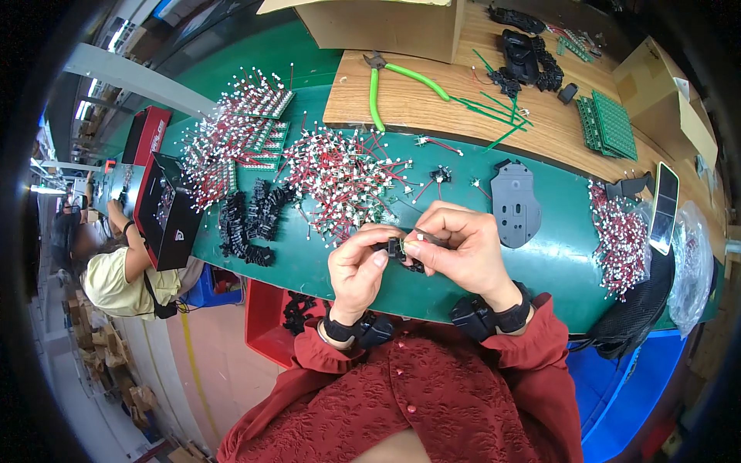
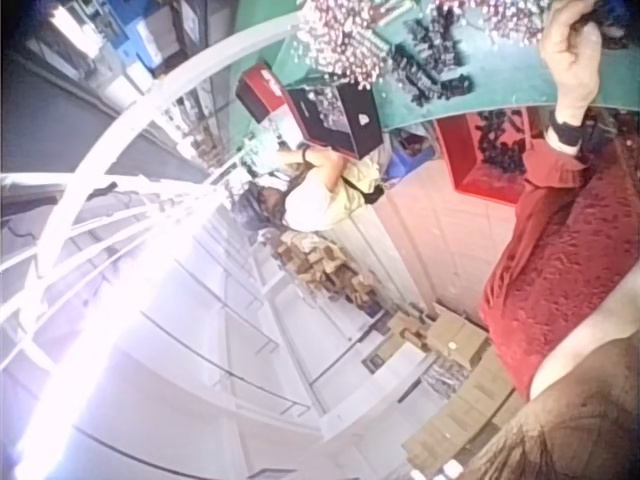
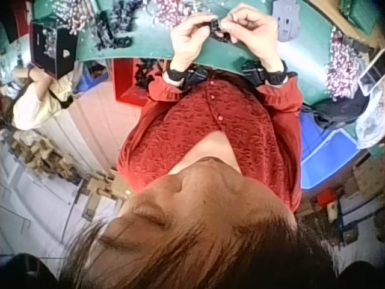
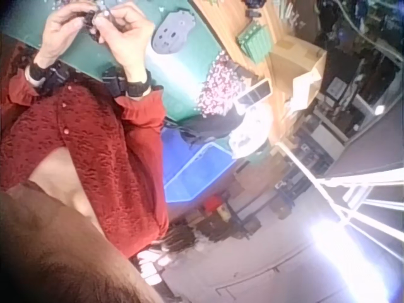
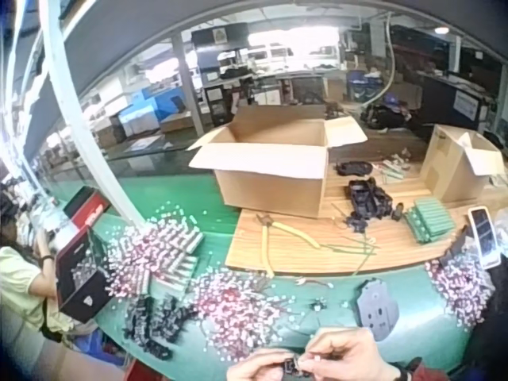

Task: The person assembles small electronic components by inserting red and white wires into black plastic housings. They repeatedly pick up a housing, insert wires, and place the assembled unit on the table. The workspace contains piles of loose wires and finished assemblies.

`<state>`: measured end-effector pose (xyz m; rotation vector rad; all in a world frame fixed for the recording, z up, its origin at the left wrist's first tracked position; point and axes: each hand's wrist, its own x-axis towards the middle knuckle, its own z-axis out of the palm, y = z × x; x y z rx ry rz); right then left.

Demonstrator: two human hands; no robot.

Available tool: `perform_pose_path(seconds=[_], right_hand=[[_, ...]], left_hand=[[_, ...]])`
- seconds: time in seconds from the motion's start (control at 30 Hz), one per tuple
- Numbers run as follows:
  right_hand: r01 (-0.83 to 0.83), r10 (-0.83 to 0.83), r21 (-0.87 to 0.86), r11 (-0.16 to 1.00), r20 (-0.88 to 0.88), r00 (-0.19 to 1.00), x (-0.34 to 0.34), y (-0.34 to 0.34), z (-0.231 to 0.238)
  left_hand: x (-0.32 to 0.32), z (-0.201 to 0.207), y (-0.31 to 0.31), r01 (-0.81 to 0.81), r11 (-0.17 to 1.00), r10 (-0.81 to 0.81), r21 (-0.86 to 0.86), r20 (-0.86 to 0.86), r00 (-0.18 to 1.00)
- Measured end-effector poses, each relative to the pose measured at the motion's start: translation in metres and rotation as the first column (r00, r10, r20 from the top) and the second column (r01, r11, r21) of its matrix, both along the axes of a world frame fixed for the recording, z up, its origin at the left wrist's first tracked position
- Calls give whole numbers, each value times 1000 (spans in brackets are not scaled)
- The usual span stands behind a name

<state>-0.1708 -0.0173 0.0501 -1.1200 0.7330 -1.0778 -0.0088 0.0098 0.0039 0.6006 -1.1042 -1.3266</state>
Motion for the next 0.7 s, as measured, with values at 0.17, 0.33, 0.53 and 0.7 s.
perform_pose_path(seconds=[0.17, 0.33, 0.53, 0.7], right_hand=[[30, -41, -91, 995, -116, 992, 2, 1, -4], [74, -91, -116, 990, -155, 984, 1, 0, -6], [54, -183, -423, 905, -271, 945, 0, -4, -11], [41, -129, -311, 950, -269, 954, 0, -1, -8]], left_hand=[[2, -5, 0, 81, 991, -67, 111, -128, 990], [-4, 4, 2, 37, 982, -13, 184, -129, 992], [-4, 5, 1, -106, 988, 96, 109, 86, 992], [-2, 3, 3, -124, 990, 114, 73, 124, 986]])
